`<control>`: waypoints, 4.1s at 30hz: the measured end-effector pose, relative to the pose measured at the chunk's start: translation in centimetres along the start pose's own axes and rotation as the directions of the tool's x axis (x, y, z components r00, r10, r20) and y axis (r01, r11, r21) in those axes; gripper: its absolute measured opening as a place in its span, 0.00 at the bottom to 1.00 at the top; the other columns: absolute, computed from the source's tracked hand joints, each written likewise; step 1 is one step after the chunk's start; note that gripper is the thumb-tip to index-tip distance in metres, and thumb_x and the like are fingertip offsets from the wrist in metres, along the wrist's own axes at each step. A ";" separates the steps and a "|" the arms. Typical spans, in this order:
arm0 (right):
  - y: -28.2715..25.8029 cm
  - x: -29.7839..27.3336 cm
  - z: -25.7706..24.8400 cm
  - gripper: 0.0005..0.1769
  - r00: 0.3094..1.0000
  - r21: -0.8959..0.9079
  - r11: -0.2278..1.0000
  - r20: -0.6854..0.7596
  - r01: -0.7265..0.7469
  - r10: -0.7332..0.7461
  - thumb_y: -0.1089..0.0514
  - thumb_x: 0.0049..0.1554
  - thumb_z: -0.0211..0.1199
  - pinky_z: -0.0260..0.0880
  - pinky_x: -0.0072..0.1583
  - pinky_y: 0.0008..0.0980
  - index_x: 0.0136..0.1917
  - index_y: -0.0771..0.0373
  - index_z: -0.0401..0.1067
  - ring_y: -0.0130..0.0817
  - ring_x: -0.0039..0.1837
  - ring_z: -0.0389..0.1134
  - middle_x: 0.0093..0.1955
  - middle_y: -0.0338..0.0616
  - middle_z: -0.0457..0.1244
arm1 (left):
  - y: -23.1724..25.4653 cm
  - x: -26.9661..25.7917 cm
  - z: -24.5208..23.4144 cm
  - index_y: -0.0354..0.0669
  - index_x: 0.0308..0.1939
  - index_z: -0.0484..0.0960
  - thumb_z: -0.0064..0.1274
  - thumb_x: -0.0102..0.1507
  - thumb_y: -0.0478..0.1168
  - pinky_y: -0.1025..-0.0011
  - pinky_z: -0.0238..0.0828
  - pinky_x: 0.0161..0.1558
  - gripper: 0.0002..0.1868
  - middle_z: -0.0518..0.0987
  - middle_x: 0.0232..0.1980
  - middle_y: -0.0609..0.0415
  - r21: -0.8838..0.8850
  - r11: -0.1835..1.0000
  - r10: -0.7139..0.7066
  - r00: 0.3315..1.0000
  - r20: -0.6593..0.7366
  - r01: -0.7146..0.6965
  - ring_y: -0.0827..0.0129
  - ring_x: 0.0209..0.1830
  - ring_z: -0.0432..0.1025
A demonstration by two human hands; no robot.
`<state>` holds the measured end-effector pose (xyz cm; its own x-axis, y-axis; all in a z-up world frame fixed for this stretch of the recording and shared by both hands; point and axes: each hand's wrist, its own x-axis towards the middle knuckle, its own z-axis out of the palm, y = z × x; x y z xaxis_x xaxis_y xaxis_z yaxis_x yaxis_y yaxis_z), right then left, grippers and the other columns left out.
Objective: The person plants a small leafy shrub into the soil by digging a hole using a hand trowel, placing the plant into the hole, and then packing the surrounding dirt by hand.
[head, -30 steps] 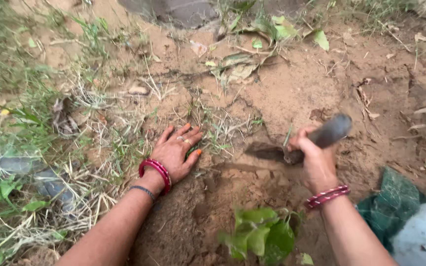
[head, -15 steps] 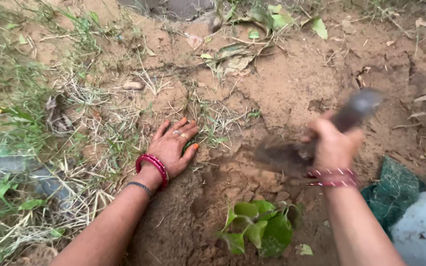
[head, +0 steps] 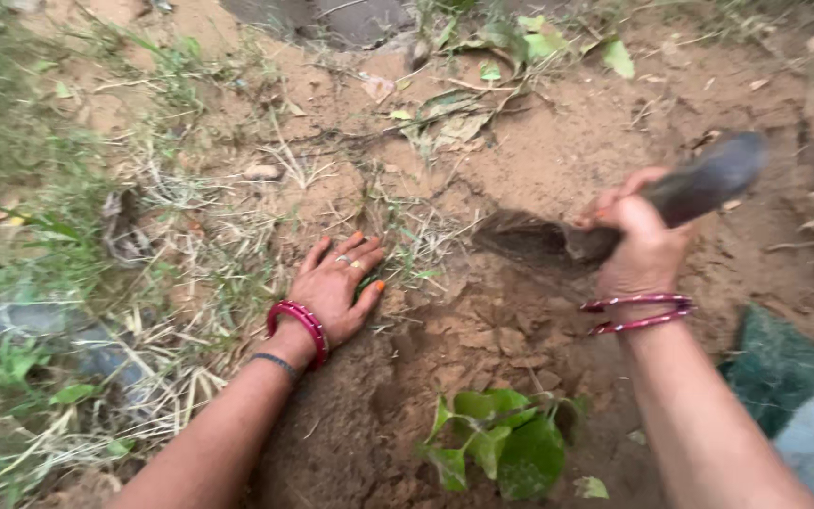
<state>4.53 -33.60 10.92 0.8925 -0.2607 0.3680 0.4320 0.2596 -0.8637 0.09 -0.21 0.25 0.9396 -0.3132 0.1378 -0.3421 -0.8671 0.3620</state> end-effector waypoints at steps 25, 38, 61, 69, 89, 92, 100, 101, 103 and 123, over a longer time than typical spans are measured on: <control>3.4 -3.9 2.1 0.10 0.964 -0.041 0.988 0.217 -0.150 0.155 0.68 0.48 0.59 0.74 0.43 0.36 0.44 0.61 0.63 0.31 0.39 0.66 0.37 0.39 0.60 | 0.0 -0.3 -0.4 0.47 0.66 0.73 0.42 0.66 0.51 0.53 0.38 0.77 0.27 0.69 0.74 0.55 -0.021 1.000 0.021 0.999 -0.041 -0.022 0.62 0.78 0.55; 3.6 -3.2 -4.1 0.07 0.997 -0.690 0.723 -0.013 0.045 -0.074 0.66 0.55 0.67 0.72 0.42 0.31 0.45 0.66 0.70 0.30 0.38 0.69 0.39 0.41 0.66 | -0.1 0.3 -0.2 0.47 0.67 0.74 0.43 0.66 0.52 0.52 0.39 0.76 0.27 0.68 0.74 0.55 -0.022 0.998 0.051 0.998 -0.047 -0.052 0.62 0.78 0.55; -2.3 -7.6 -9.2 0.14 0.967 -0.477 0.845 -0.193 -0.243 0.169 0.57 0.57 0.69 0.68 0.39 0.34 0.47 0.63 0.64 0.33 0.35 0.66 0.34 0.40 0.64 | 9.0 2.3 3.7 0.51 0.77 0.58 0.47 0.62 0.51 0.55 0.36 0.78 0.39 0.55 0.81 0.50 0.061 0.812 0.577 0.813 0.078 -0.581 0.59 0.81 0.48; -2.7 -4.9 -7.9 0.05 0.988 -0.047 0.992 -0.109 -0.113 0.108 0.60 0.57 0.59 0.68 0.38 0.38 0.47 0.59 0.65 0.32 0.30 0.60 0.29 0.40 0.57 | 8.1 1.5 7.4 0.51 0.79 0.51 0.33 0.70 0.56 0.57 0.38 0.78 0.34 0.56 0.81 0.49 0.097 0.843 0.443 0.785 0.434 -0.529 0.62 0.81 0.51; -1.8 -8.8 -10.9 0.09 0.790 0.079 0.984 -0.588 -0.157 0.174 0.59 0.57 0.62 0.68 0.33 0.37 0.41 0.63 0.63 0.32 0.27 0.58 0.26 0.40 0.55 | 10.2 1.8 4.9 0.49 0.75 0.60 0.33 0.68 0.61 0.59 0.50 0.73 0.36 0.62 0.76 0.47 0.034 0.960 0.221 0.831 0.511 -0.277 0.53 0.76 0.57; -1.3 -12.2 -10.9 0.08 0.927 -0.326 0.934 -0.282 0.149 -0.246 0.61 0.61 0.61 0.72 0.41 0.39 0.46 0.65 0.63 0.35 0.34 0.63 0.37 0.44 0.60 | 10.2 1.5 5.8 0.48 0.73 0.63 0.33 0.69 0.62 0.59 0.52 0.73 0.34 0.62 0.76 0.47 0.020 0.968 0.203 0.831 0.517 -0.249 0.52 0.75 0.58; -2.7 -7.1 -7.9 0.06 0.943 -0.057 0.987 -0.306 -0.152 0.128 0.62 0.54 0.60 0.71 0.36 0.37 0.44 0.58 0.64 0.32 0.30 0.61 0.30 0.40 0.58 | 10.3 -1.2 6.0 0.48 0.75 0.61 0.34 0.68 0.61 0.58 0.55 0.70 0.36 0.62 0.76 0.45 -0.230 0.970 0.178 0.862 0.475 -0.074 0.50 0.76 0.57; -2.1 -6.3 -7.3 0.06 0.966 -0.107 0.982 -0.227 -0.153 0.125 0.62 0.55 0.60 0.69 0.36 0.36 0.45 0.58 0.65 0.31 0.31 0.62 0.31 0.39 0.59 | 10.6 -1.2 5.6 0.54 0.76 0.60 0.33 0.67 0.61 0.60 0.53 0.72 0.35 0.63 0.77 0.50 -0.320 0.933 0.041 0.837 0.545 0.162 0.54 0.77 0.57; 0.1 -4.9 -6.1 0.05 0.986 -0.156 0.976 -0.080 -0.155 0.144 0.60 0.55 0.60 0.70 0.38 0.35 0.44 0.60 0.66 0.30 0.33 0.65 0.32 0.38 0.61 | 10.8 -1.1 4.8 0.60 0.77 0.60 0.32 0.66 0.60 0.61 0.51 0.74 0.35 0.63 0.78 0.54 -0.379 0.838 -0.082 0.777 0.624 0.393 0.59 0.78 0.57; 2.8 -3.8 1.4 0.11 0.728 -0.332 0.833 0.409 -0.443 0.550 0.56 0.47 0.63 0.69 0.34 0.33 0.42 0.62 0.67 0.31 0.29 0.64 0.30 0.41 0.62 | 7.9 -1.4 3.9 0.39 0.77 0.56 0.16 0.67 0.69 0.66 0.38 0.78 0.47 0.56 0.82 0.47 -0.863 0.315 0.046 0.902 0.429 0.395 0.62 0.83 0.47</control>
<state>2.56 -30.55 7.61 0.9405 0.3331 -0.0666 -0.0786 0.0227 -0.9966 -3.88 -8.12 -0.67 0.8346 -0.4883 -0.2548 0.2581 -0.0620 0.9641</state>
